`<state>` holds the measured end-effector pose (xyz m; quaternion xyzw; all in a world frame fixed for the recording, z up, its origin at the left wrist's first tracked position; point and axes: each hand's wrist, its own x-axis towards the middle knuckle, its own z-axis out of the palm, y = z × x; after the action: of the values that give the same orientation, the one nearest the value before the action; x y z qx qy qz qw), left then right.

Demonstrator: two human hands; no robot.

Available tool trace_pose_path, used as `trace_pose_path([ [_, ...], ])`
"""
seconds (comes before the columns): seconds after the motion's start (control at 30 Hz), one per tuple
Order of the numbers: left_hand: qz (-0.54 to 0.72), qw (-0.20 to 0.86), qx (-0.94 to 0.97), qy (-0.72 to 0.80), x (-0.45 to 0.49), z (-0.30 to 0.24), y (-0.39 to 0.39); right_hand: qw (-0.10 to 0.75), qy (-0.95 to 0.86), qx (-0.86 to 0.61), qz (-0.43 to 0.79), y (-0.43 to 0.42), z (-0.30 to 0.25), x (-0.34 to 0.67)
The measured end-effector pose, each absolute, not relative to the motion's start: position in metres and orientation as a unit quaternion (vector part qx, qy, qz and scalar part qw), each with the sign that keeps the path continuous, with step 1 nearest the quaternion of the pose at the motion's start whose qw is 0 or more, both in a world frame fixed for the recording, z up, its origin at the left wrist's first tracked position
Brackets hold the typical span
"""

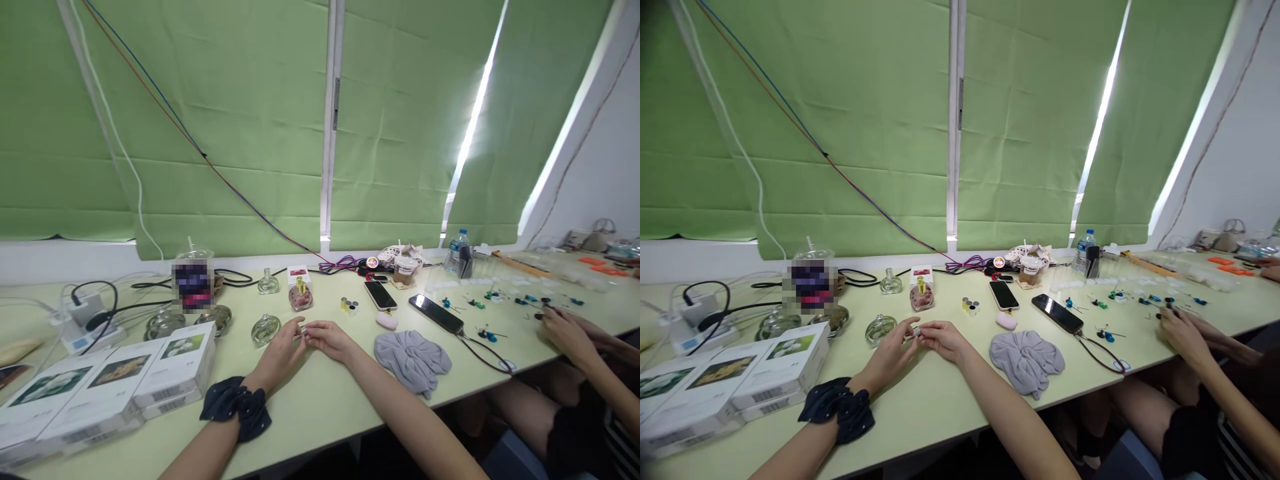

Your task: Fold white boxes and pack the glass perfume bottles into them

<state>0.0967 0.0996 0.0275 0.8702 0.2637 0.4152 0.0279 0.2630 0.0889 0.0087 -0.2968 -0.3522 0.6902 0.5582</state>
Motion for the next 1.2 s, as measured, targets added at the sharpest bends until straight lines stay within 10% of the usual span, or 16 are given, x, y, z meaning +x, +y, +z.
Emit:
trace_pose_path([
  [0.37, 0.62, -0.124, 0.689, 0.354, 0.07, 0.038, 0.115, 0.567, -0.34, -0.318, 0.679, 0.086, 0.008, 0.262],
  [1.2, 0.441, 0.191, 0.806, 0.347, 0.063, 0.021, 0.125, 0.66, -0.439, -0.371, 0.484, 0.096, 0.019, 0.244],
])
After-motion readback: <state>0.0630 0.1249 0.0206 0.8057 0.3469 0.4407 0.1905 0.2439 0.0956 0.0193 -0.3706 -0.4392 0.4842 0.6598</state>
